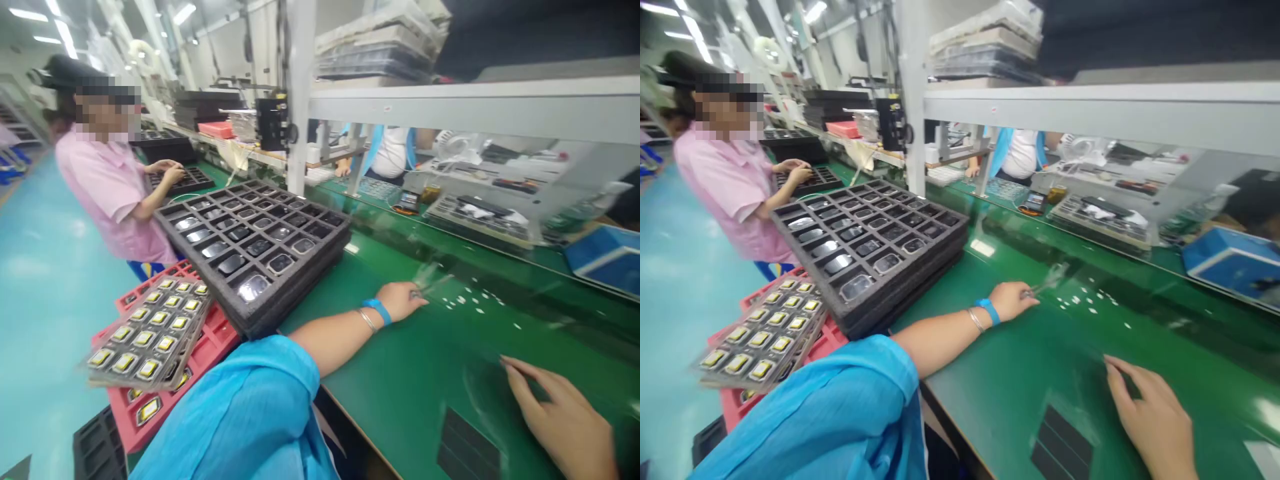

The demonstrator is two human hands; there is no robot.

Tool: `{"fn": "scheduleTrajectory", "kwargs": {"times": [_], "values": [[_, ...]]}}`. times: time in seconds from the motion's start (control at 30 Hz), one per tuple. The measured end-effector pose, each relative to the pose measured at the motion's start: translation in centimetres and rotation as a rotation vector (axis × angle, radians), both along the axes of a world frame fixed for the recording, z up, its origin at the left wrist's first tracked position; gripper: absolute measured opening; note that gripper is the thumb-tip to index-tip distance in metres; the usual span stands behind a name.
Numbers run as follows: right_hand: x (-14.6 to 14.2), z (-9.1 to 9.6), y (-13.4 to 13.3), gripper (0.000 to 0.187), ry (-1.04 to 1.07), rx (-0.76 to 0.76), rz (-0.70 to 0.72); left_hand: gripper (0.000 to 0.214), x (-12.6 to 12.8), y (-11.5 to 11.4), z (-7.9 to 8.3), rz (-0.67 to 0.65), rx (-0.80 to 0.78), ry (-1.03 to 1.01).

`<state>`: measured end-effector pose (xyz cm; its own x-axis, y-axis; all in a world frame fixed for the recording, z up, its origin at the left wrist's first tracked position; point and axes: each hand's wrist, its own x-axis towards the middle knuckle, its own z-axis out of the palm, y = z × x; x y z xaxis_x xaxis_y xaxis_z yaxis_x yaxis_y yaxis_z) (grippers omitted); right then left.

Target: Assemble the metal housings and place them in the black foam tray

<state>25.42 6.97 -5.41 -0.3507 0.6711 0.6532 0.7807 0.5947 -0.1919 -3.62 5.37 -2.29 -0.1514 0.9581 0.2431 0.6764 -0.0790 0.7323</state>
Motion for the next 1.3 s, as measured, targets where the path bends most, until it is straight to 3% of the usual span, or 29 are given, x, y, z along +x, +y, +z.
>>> {"fn": "scheduleTrajectory", "kwargs": {"times": [0.1,0.2,0.47,0.83,0.97,1.07,1.3], "values": [[-1.5,1.6,-1.8,0.036,0.025,0.030,0.060,0.023,-0.2,-0.3,0.2,0.089,0.094,-0.090],[-2.2,2.2,-2.5,0.033,0.063,0.047,0.115,0.016,-0.6,-0.2,0.2,0.118,0.092,-0.126],[-2.2,2.7,-2.7,0.025,0.160,-0.074,0.155,0.014,-1.1,0.4,-0.2,0.122,0.153,-0.165],[-3.8,2.4,-3.6,0.025,0.186,-0.231,0.260,0.007,-1.1,0.0,0.1,0.086,0.091,-0.124],[-3.5,2.5,-3.4,0.022,0.272,-0.298,0.204,0.010,-0.6,-0.7,0.6,0.130,0.219,-0.142],[-3.5,2.4,-3.5,0.021,0.296,-0.331,0.223,0.012,-0.1,-1.3,0.8,0.084,0.323,-0.067],[-4.0,2.3,-4.3,0.020,0.288,-0.308,0.284,0.018,0.6,-1.4,0.8,-0.059,0.149,0.064]]}}
